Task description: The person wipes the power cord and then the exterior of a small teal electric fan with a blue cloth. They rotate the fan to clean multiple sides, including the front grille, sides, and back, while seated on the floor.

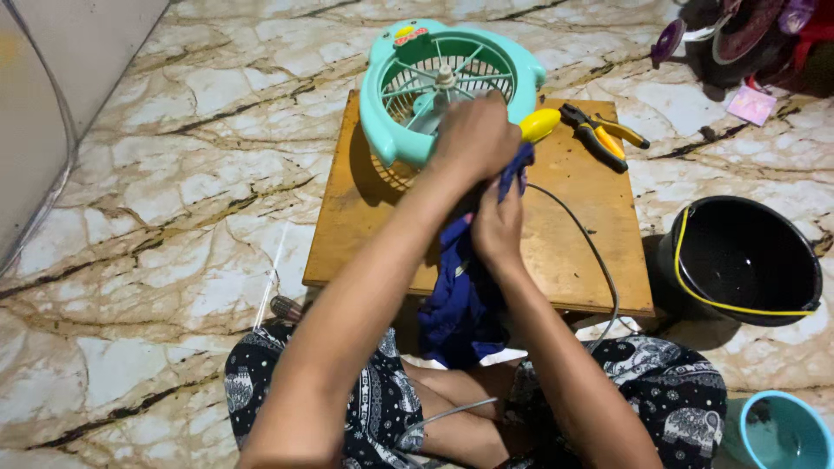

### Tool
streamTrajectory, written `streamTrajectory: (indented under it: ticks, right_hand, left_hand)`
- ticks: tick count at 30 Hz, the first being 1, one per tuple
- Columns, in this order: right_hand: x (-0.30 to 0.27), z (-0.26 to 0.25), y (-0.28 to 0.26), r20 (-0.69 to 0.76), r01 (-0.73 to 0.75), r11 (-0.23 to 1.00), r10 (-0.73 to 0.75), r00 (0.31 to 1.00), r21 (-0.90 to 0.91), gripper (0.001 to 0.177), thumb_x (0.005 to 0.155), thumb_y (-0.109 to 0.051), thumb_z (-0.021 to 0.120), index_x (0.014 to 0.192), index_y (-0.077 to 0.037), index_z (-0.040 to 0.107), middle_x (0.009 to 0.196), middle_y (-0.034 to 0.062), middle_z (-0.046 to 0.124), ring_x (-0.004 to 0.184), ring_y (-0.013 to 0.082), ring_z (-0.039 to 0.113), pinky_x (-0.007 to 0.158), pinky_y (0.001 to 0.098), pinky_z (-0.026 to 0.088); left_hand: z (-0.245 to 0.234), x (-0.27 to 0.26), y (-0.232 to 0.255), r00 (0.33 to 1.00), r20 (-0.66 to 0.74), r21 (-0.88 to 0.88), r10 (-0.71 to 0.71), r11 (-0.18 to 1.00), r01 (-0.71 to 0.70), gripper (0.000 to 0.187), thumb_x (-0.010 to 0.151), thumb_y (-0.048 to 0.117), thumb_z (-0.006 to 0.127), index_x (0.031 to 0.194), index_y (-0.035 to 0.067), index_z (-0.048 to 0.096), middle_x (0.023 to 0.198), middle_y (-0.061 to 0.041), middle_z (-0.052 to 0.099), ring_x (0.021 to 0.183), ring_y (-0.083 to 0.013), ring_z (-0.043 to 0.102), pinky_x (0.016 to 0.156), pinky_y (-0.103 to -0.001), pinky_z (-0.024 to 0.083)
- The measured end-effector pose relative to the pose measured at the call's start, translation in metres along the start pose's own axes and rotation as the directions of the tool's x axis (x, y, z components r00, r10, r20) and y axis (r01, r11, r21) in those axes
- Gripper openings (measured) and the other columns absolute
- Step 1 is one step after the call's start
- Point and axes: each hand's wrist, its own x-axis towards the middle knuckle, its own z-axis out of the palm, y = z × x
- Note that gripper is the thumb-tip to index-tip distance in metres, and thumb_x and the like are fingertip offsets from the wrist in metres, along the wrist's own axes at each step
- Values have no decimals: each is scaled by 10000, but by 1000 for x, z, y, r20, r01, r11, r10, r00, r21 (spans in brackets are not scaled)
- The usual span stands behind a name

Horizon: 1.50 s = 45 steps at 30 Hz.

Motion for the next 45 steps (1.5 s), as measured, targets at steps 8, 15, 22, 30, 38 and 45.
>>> streamTrajectory:
  ticks: [8,15,22,30,38,45]
  right_hand:
    - [4,-1,1,-30,122,987,-126,992,-103,352,1215,-247,390,1464,-16,482,1310,130,623,1178,202,610,978,327,504]
    - [45,-24,11,-111,-195,973,209,972,125,476,1167,-377,374,1438,-15,525,1024,134,662,648,94,578,555,240,473]
    - [7,7,4,-87,346,663,-528,845,-664,320,1311,-294,347,1402,6,410,1263,228,592,1113,324,645,893,377,555]
    - [22,4,1,-198,-209,978,206,958,10,407,1074,-328,407,1376,-62,467,905,77,599,579,134,576,505,300,504]
    - [40,-4,7,-320,34,930,-160,934,-366,344,1196,-308,355,1366,-35,476,1053,102,648,824,216,647,702,326,544]
    - [-4,33,6,-150,-174,983,180,972,49,422,1079,-287,424,1410,-28,455,1116,138,604,722,169,609,560,333,523]
  left_hand:
    - [-13,-11,-2,998,53,-75,42,996,-38,461,998,401,508,1361,130,592,925,-234,740,866,-439,703,800,-568,519]
    - [-25,-11,-3,995,91,-92,50,995,-41,390,988,406,516,1298,209,649,1008,-204,742,920,-435,698,806,-572,519]
    - [-37,-11,5,993,122,-112,2,994,12,395,948,379,553,1298,239,673,1051,-201,731,961,-430,690,853,-553,520]
    - [-28,-5,4,992,124,-107,-9,994,23,387,953,371,559,1285,225,693,1087,-181,739,979,-406,702,878,-525,532]
    - [-33,-12,3,993,116,-126,-8,992,23,425,961,376,539,1346,239,654,1070,-200,733,958,-420,693,860,-536,525]
    - [-30,-15,6,993,115,-104,-26,994,38,445,962,382,532,1371,242,640,1017,-217,736,930,-430,698,855,-538,529]
